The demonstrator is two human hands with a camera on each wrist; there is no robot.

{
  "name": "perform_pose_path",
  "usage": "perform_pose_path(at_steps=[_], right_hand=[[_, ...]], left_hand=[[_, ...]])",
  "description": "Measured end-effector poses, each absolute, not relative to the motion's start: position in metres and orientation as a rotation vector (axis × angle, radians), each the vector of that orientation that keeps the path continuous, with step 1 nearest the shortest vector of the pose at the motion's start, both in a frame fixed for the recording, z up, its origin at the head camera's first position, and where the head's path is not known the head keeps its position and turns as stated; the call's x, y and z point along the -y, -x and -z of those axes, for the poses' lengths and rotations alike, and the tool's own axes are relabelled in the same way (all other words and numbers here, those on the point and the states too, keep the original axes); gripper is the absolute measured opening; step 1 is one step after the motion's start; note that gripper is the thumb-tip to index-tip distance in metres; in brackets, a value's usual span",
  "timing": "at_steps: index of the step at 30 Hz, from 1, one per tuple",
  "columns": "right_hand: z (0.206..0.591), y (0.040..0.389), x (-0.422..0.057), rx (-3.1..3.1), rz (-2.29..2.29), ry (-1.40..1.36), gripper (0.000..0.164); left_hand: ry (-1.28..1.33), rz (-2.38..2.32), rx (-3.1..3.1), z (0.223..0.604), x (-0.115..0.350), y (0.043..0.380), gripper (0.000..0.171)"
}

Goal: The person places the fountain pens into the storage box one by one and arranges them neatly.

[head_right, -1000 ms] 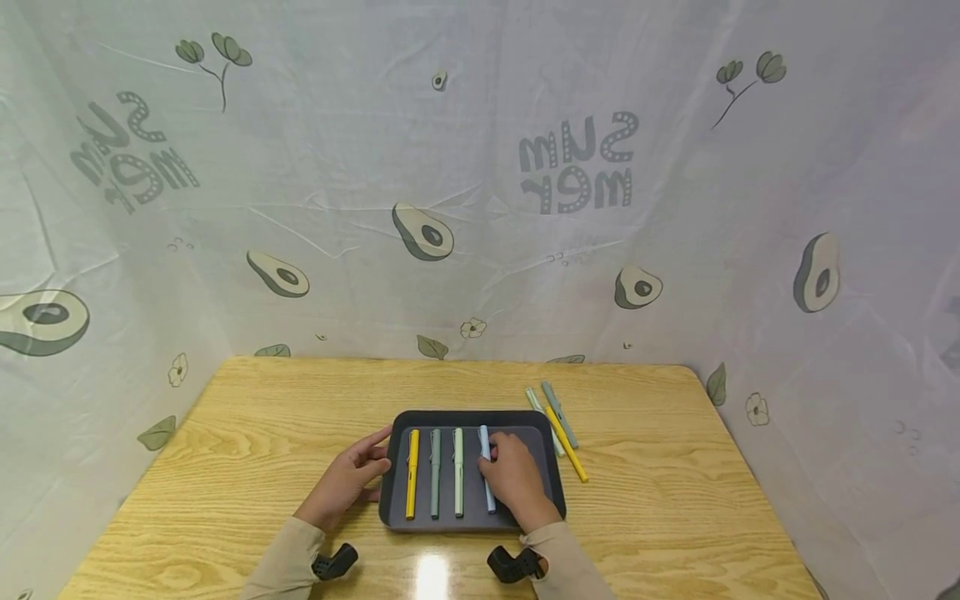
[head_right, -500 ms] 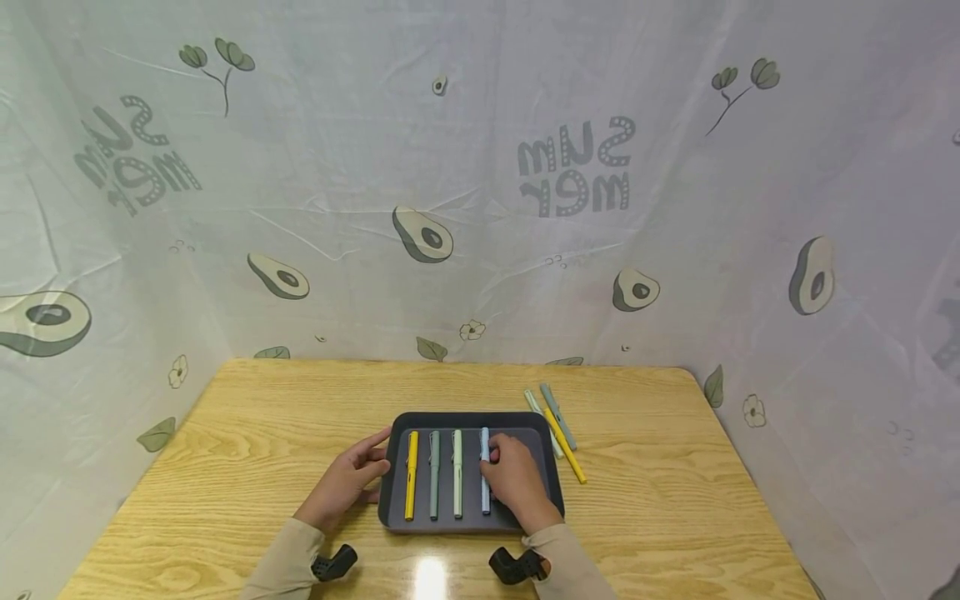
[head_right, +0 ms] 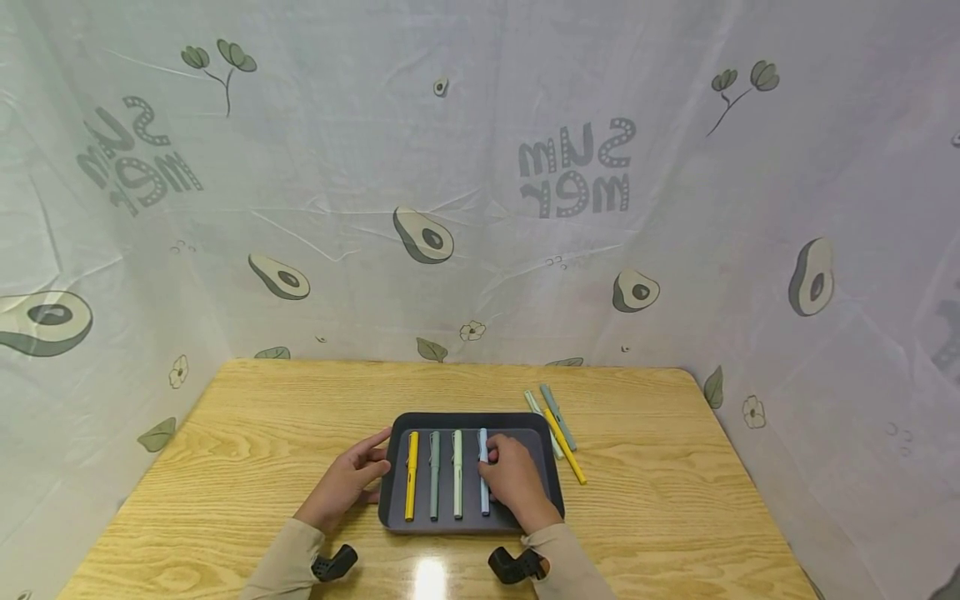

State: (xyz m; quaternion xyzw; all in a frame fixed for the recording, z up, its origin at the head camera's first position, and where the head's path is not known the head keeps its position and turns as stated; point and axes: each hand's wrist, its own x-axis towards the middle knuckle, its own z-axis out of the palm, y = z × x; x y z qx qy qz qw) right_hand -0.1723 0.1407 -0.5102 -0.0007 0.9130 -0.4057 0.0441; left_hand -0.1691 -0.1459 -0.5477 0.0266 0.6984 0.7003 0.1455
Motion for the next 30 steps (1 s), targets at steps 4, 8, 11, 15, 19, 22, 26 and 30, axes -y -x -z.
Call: perform_pose_path(at_steps=[4,8,11,15,19,22,26,30], right_hand=[[0.51,0.173,-0.141,-2.784,1.243,-0.002,0.034],[0.508,0.172,-0.142,-2.783,1.253,0.014,0.034],[0.503,0.171,-0.147,-2.805,1.267,0.051,0.03],[0.49,0.172,-0.164,-2.893,1.272,0.093,0.025],[0.475,0.179,-0.197,-3.021,1.203,0.074,0.022],[0.471,0.185,-0.227,-3.071,1.099,0.044,0.023],[0.478,0.193,-0.259,-3.057,0.968,0.047,0.026],[0.492,0.199,-0.278,-3.013,0.949,0.011,0.027]], left_hand=[[-0.077,-2.016,-2.004,0.548,0.146,0.17,0.06],[-0.073,-2.011,-2.012,0.548,0.146,0.17,0.061],[-0.07,-2.008,-2.019,0.548,0.146,0.17,0.06],[-0.068,-2.012,-2.013,0.548,0.146,0.169,0.06],[-0.069,-2.011,-2.016,0.548,0.146,0.169,0.06],[-0.064,-2.003,-2.023,0.548,0.146,0.169,0.06],[-0.057,-1.993,-2.032,0.549,0.147,0.169,0.06],[-0.073,-1.99,-2.029,0.55,0.148,0.17,0.06]])
